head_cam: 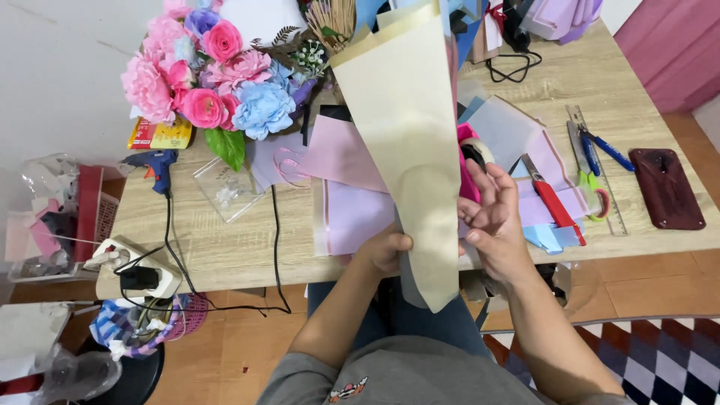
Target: The person wraps a small bouquet of artificial flowers with multiple sheets of colored paper, folding and taping each layer to form a conical package. They handle cream, pink, and blue paper, using a tape dispenser to secure the layers while adjusting the bouquet's position.
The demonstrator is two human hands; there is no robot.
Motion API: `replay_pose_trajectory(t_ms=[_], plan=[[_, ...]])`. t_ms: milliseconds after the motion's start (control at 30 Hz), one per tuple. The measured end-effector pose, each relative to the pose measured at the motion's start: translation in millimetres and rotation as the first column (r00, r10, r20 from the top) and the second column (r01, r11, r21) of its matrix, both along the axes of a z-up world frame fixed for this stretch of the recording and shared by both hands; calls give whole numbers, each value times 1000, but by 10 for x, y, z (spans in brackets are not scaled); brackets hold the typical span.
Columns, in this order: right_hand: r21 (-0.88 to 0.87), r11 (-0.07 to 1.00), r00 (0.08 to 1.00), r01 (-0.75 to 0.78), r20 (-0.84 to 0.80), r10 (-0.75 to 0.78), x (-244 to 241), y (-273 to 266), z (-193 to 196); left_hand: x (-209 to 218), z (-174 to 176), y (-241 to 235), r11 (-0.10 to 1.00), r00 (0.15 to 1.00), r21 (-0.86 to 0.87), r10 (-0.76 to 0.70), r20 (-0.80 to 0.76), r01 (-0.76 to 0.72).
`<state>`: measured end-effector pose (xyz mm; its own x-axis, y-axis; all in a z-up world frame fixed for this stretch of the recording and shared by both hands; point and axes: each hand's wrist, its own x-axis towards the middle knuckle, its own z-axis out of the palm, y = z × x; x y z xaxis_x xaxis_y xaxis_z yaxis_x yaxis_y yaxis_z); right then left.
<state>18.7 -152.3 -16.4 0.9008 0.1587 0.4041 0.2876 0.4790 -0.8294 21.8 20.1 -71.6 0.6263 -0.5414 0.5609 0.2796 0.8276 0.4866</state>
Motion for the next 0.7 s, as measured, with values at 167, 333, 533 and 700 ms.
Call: replay_pose_trajectory(t_ms=[167,333,533,700], plan=[[197,962,981,-191,0,195,52,120,-203,59,-264,190,986,996,159,-36,-80,48],[300,911,955,-282,-2,296,141,102,-573,-20,-351,223,979,988,177,-80,-134,104],[313,918,961,-242,-52,271,69,121,-444,-56,49,358,952,987,281,-89,-131,124],[249,968,989,-32,-135,67,-5,23,-225,129,-233,415,791,962,552,256,96,-265]])
